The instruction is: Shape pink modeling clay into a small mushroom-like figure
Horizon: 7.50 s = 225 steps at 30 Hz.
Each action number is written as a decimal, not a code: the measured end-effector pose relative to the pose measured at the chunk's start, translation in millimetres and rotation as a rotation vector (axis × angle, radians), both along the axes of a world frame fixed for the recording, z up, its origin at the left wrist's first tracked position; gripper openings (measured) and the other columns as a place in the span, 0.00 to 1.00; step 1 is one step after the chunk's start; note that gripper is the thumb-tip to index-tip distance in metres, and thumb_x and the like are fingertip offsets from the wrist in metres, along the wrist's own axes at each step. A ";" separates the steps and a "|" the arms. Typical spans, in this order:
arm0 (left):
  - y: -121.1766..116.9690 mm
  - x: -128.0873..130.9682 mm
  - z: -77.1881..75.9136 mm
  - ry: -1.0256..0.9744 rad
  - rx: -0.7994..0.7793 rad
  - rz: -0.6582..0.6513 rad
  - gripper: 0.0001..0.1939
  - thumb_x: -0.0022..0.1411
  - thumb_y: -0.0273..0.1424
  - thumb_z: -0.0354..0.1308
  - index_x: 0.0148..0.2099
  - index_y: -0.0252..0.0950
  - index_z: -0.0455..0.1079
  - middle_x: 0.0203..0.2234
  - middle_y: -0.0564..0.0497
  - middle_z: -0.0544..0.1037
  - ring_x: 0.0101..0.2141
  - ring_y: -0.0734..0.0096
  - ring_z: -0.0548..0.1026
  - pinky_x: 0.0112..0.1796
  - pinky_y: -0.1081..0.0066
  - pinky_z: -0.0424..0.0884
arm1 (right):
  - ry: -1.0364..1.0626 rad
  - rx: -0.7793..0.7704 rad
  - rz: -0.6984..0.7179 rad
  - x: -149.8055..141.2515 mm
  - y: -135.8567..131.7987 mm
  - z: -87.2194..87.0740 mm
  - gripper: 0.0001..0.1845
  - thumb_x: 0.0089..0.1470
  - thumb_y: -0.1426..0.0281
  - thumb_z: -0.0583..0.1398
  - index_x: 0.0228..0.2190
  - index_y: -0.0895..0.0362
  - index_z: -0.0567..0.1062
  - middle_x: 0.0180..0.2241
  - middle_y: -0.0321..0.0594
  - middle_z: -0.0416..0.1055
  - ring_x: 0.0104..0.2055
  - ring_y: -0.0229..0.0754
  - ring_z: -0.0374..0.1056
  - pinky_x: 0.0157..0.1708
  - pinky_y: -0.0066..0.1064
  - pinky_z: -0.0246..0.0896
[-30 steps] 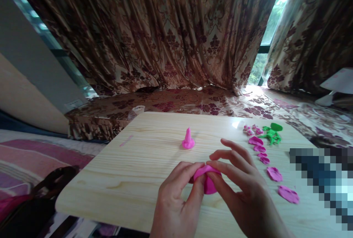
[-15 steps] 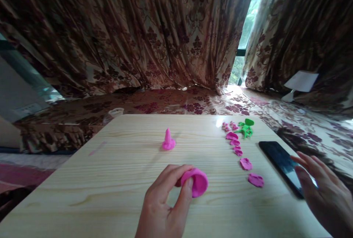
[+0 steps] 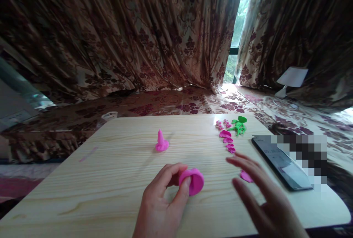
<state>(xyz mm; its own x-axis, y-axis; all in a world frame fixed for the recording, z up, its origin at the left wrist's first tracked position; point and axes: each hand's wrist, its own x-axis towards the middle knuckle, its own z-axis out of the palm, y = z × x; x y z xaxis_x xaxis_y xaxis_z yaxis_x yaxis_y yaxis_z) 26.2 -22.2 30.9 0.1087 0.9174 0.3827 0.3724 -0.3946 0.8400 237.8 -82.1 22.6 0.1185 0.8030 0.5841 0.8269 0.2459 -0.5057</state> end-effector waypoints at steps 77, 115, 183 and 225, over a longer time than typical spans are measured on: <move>0.7 -33.9 1.5 -0.360 -0.256 -0.073 0.09 0.55 0.24 0.58 0.39 0.37 0.75 0.30 0.52 0.77 0.30 0.73 0.76 0.31 0.78 0.73 | -0.010 0.133 0.459 -96.9 59.3 22.2 0.18 0.52 0.77 0.61 0.45 0.53 0.74 0.39 0.41 0.71 0.46 0.46 0.62 0.42 0.39 0.65; 0.9 -37.6 2.1 -0.170 -0.001 -0.042 0.13 0.57 0.22 0.56 0.42 0.39 0.76 0.34 0.51 0.79 0.34 0.71 0.78 0.36 0.75 0.75 | 0.045 0.177 0.412 -102.1 58.4 17.9 0.14 0.49 0.79 0.62 0.39 0.55 0.74 0.34 0.40 0.73 0.44 0.46 0.63 0.41 0.39 0.66; -2.7 -30.8 0.8 -0.300 -0.254 0.087 0.09 0.55 0.31 0.60 0.39 0.38 0.75 0.31 0.52 0.81 0.29 0.71 0.79 0.32 0.77 0.75 | 0.123 0.008 0.460 -92.6 57.1 17.1 0.16 0.53 0.75 0.61 0.45 0.54 0.73 0.36 0.41 0.70 0.41 0.43 0.64 0.38 0.35 0.65; -0.9 -36.1 9.5 -0.140 -0.177 -0.117 0.10 0.57 0.25 0.57 0.41 0.38 0.77 0.31 0.51 0.79 0.33 0.70 0.77 0.36 0.73 0.73 | 0.163 -0.046 0.553 -95.2 53.5 24.5 0.13 0.56 0.76 0.59 0.41 0.48 0.76 0.35 0.39 0.68 0.45 0.43 0.62 0.40 0.35 0.64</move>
